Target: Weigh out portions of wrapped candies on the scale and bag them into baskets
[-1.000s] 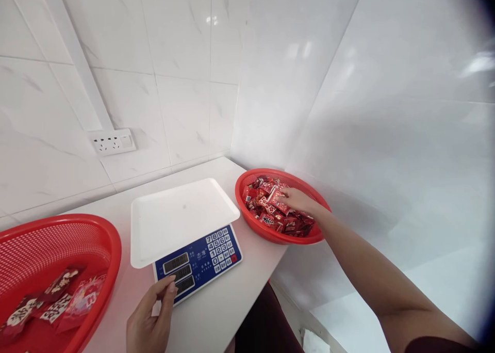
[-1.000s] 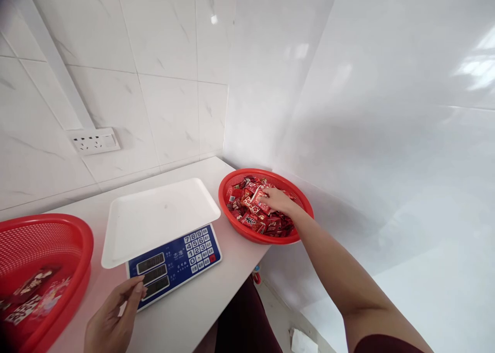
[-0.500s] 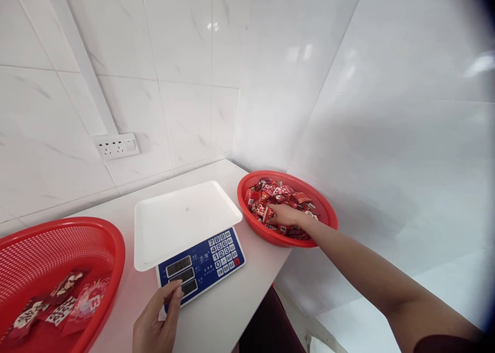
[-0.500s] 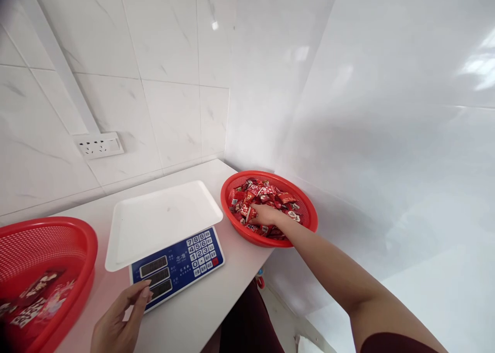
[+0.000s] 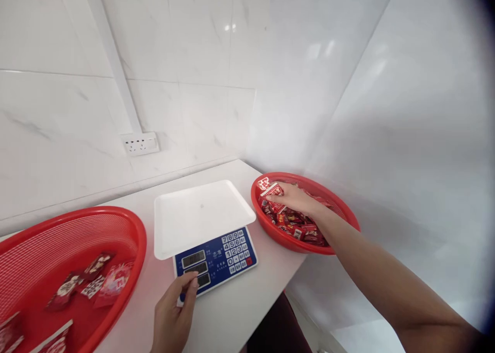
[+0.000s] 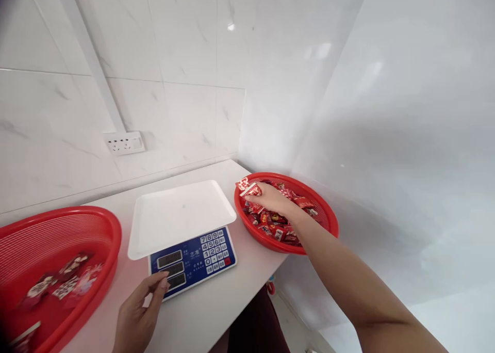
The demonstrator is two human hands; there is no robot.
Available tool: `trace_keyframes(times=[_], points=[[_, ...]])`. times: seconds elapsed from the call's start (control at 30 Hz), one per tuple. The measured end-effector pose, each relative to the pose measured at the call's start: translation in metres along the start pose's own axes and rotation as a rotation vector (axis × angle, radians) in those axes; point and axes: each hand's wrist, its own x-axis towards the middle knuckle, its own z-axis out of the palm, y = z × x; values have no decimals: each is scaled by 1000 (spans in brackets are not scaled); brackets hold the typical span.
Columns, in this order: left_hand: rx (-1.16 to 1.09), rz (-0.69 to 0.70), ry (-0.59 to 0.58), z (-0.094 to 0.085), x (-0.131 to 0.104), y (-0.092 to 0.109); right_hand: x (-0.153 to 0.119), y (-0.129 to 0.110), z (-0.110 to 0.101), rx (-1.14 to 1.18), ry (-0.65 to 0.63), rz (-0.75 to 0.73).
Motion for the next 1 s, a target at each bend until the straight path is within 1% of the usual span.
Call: trace_keyframes(times=[0.07,0.17,0.23,0.3,0.37,0.57,0.63,0.77,0.9,1.0], points=[[-8,12,0,0,0,2,12,-27,22,-39,-95,-111],[-22,20,1,-2,1,4,32,-61,58,-93,-249,-189],[-31,22,4,-3,2,3,44,-73,77,-103,-293,-217],[-46,27,11,-3,3,3,54,-79,88,-88,-302,-235],[-67,33,14,-3,3,3,61,-79,93,-73,-291,-236],[-78,44,-8,-3,1,1,70,-82,93,48,-230,-183],[-74,51,-6,-4,0,1,73,-82,94,69,-194,-143],[-71,56,3,-4,0,3,78,-76,96,38,-103,-89],[-67,59,11,-2,-1,4,82,-74,99,15,-69,-100],[-65,49,9,-1,-1,3,83,-81,103,20,-21,-135]])
